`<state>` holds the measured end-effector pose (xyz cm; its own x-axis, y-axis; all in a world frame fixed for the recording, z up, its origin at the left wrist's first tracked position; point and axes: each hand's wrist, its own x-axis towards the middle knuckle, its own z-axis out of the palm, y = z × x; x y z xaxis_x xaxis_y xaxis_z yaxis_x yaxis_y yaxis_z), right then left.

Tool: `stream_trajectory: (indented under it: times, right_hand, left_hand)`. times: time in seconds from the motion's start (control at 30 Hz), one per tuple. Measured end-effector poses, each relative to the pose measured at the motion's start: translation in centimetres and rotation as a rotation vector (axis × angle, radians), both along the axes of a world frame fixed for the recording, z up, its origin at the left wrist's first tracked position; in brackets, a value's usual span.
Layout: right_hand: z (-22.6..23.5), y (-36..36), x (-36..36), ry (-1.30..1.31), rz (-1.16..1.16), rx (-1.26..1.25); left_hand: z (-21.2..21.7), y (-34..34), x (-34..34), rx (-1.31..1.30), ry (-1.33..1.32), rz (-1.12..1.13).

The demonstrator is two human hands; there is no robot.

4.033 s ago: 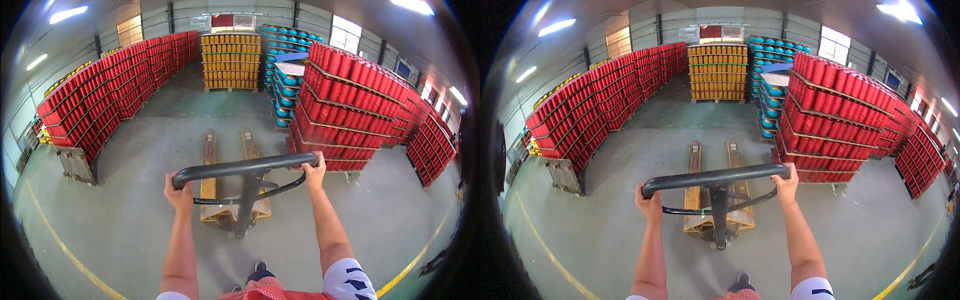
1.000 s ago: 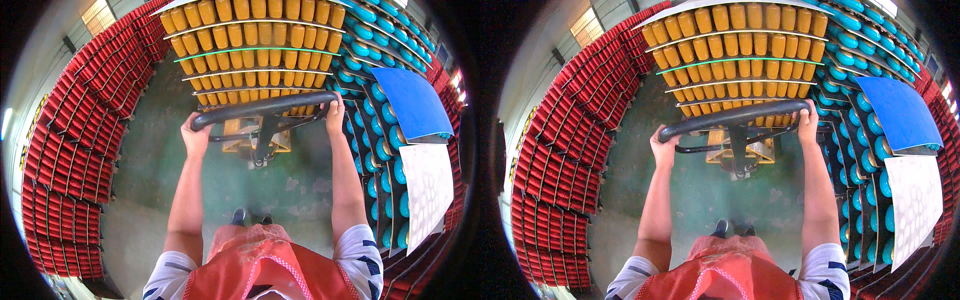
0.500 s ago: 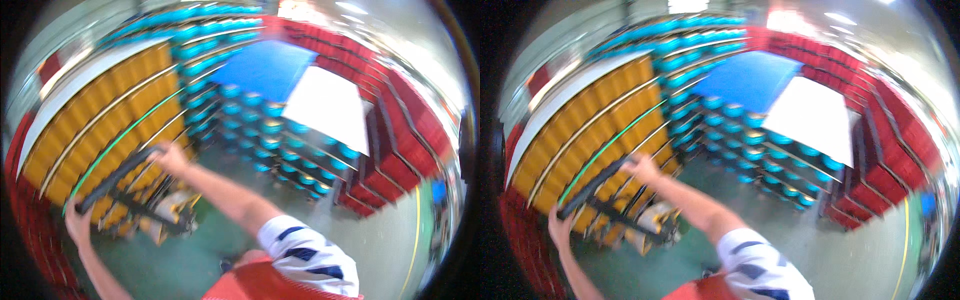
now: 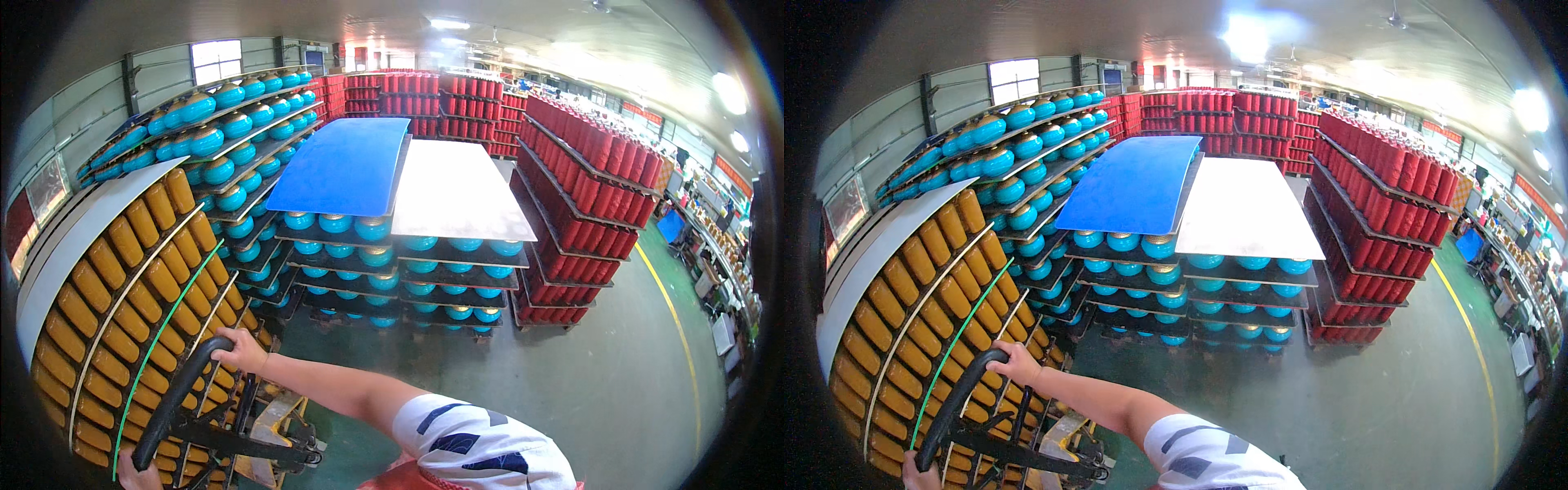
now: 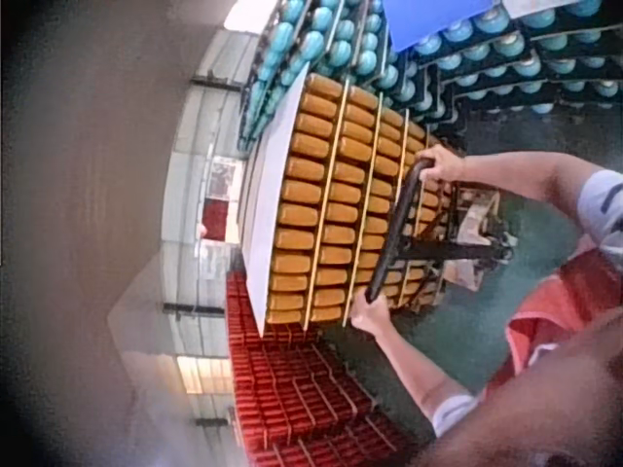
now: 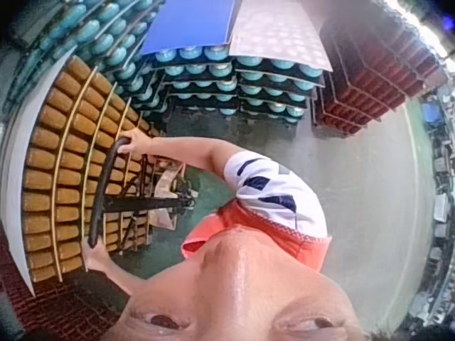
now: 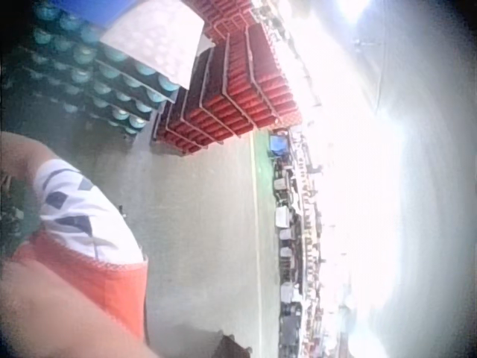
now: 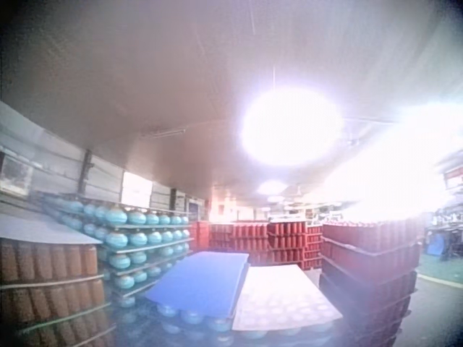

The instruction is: The person operates a manual pallet jack to lift and move a pallet stacked with red cylindrical items through a warehouse aisle. They navigate between rows of similar pallets, reposition the load, and continue moving it toward another area.

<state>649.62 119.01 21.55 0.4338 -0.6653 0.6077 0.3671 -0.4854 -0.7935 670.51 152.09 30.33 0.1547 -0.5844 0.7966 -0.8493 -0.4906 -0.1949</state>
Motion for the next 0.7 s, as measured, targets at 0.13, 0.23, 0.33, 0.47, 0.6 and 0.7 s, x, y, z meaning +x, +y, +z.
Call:
stream_trajectory:
  times: [0.13,0.23,0.33,0.47,0.6,0.7]
  right_hand:
    - [0.2,-1.1,2.0,0.064,-0.009,-0.01]
    - [0.2,-0.8,5.1,0.047,-0.011,-0.051]
    - [-1.4,-2.0,6.2,0.127,0.004,0.03]
    - [-0.9,-4.8,5.8,0.009,-0.028,-0.007]
    - [-2.0,-5.5,8.2,-0.049,0.045,0.035]
    - [-0.7,-5.2,9.3,-0.047,0.119,0.058]
  left_hand:
    - [0.3,-0.1,-0.1,0.027,0.055,0.072]
    - [-1.8,2.1,3.7,-0.077,0.338,0.171]
    - [-0.9,0.0,1.7,0.074,0.51,0.356]
    - [0.6,-3.8,0.6,0.044,0.506,0.37]
    - [1.7,-3.3,0.0,0.036,0.527,0.461]
    - [1.7,-3.5,0.8,0.048,0.494,0.508]
